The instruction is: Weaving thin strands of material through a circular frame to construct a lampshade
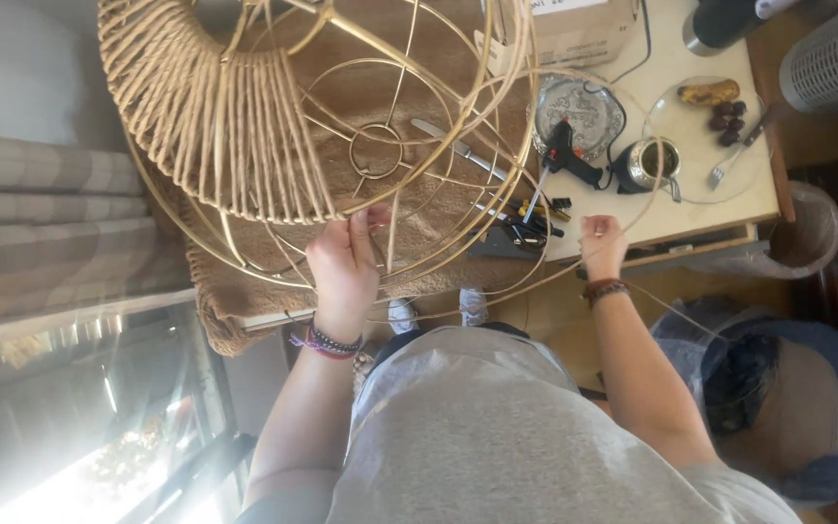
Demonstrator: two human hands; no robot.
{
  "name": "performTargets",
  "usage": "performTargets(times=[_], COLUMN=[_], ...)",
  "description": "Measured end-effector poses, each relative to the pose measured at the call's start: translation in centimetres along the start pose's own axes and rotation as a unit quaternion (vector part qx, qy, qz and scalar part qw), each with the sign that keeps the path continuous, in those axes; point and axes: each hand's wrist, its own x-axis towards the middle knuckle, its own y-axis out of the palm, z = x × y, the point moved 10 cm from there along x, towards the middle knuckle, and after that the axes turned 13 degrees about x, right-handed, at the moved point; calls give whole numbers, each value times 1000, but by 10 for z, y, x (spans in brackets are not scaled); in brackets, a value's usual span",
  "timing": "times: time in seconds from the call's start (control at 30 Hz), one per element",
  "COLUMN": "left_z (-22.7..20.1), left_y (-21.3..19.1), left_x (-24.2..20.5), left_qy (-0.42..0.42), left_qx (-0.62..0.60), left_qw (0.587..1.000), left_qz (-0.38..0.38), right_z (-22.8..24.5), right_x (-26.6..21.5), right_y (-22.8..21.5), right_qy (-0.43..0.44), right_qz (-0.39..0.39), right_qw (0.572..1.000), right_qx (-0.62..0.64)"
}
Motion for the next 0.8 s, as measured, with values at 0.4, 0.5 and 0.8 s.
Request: performTargets(times=[0.4,0.5,0.8], left_z=[-43,-40,-16], left_y=[24,33,30], left_x=[3,4,13], left_qy=[-23,-7,60], left_qx=[108,190,249], left_qw=[994,982,961], left_qz=[-12,1,102], right_z=[-86,-93,189], right_x=[102,92,-78], right_y=[52,29,-10], right_qy=[51,191,120], right_qz=[96,59,61], right_qw=[903,980,990], right_qx=[-415,0,46])
